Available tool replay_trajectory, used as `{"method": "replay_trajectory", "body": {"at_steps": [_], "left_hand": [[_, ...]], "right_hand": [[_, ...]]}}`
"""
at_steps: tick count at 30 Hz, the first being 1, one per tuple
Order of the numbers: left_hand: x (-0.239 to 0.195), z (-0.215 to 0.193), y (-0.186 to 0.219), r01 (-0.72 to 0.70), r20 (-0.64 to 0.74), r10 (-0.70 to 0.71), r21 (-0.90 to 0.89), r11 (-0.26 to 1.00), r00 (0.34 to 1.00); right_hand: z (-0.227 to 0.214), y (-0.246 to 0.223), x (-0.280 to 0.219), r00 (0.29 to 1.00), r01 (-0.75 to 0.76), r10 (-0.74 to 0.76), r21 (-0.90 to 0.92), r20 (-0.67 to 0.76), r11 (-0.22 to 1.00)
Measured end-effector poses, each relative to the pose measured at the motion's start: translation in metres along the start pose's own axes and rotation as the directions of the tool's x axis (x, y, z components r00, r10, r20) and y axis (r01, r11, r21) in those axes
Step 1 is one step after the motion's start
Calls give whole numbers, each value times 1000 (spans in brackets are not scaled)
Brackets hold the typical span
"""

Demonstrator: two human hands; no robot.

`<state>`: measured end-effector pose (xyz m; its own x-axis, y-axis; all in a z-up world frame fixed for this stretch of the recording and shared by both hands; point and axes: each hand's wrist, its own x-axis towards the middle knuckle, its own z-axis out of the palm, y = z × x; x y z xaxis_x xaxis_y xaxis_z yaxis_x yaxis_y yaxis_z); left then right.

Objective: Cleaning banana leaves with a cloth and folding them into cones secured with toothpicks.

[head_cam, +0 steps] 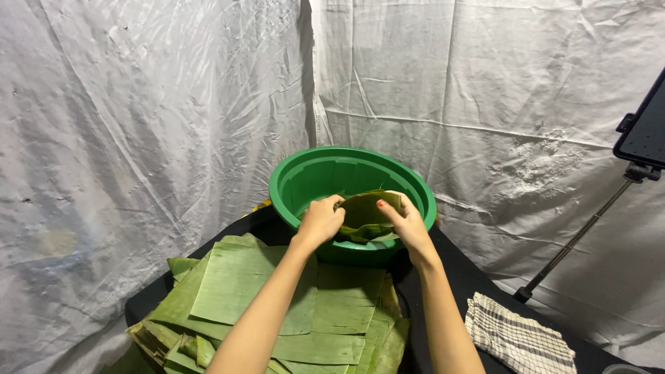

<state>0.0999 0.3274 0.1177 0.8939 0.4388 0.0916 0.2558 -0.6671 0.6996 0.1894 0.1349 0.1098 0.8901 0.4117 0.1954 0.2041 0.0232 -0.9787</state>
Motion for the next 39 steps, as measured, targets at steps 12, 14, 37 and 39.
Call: {"method": "replay_trajectory", "body": {"at_steps": [12,14,37,39], "left_hand": [[68,-68,-22,277,-179,-301,-148,949,936],[33,-85,10,243,-204,-286,-211,947,936],[18,-76,-9,-582,-526,548,118,804,650],[13,-72,12,-493,-93,496,49,869,864]], "right_hand": [[-33,50,83,993,-69,119,-723,19,688],[-24,40,79,977,-56,197,-782,87,621],[38,-135,22,774,583,-620,-528,129,618],[50,-139,22,704,685,-664,-488,254,540]]}}
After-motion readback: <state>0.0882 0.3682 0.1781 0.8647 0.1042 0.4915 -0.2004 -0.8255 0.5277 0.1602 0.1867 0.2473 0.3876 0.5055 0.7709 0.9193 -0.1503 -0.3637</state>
